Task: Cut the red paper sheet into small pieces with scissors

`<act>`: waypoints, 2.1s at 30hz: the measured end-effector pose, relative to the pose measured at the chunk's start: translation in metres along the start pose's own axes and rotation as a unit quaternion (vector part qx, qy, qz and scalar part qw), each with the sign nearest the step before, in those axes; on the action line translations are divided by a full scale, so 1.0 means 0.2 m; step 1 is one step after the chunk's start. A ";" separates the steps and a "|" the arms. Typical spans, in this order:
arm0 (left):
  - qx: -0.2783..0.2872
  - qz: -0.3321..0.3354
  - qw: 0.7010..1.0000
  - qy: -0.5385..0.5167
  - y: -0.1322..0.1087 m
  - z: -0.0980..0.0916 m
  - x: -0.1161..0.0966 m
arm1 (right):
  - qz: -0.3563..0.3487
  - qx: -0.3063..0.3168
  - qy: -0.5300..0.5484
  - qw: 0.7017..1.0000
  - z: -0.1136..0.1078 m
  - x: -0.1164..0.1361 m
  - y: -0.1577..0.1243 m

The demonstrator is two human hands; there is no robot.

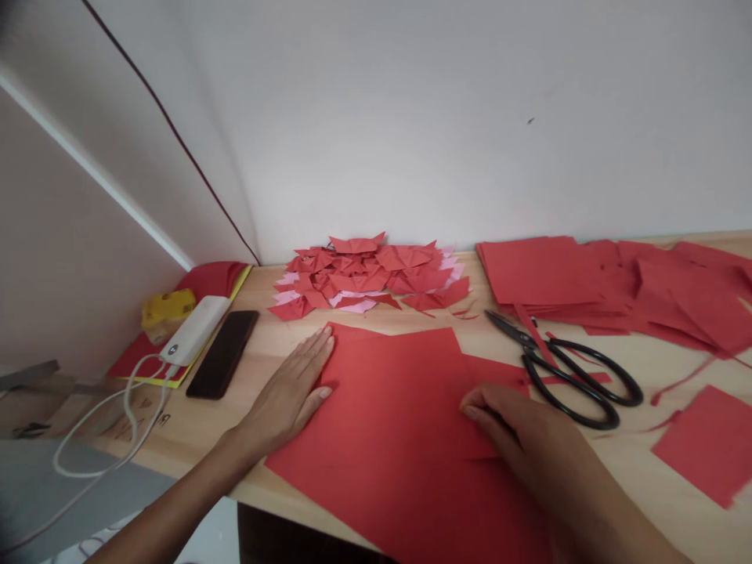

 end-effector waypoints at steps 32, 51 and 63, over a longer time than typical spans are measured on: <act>0.032 0.096 0.995 -0.014 -0.04 0.05 -0.12 | -0.220 0.025 -0.238 0.946 0.33 0.53 0.20; 0.027 0.084 0.995 -0.035 -0.04 0.04 -0.10 | -0.105 -0.117 -0.337 0.928 0.06 0.13 0.16; 0.015 0.105 0.994 -0.002 -0.05 0.05 -0.11 | -0.236 -0.035 -0.224 0.945 0.39 0.73 -0.06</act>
Point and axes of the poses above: each hand's wrist, its own y-axis towards the middle knuckle, its own z-axis out of the palm, x = y × z, the point moved 9 cm from there along y, towards the middle knuckle, and after that the axes turned 9 degrees about -y, right-handed, at the moved point
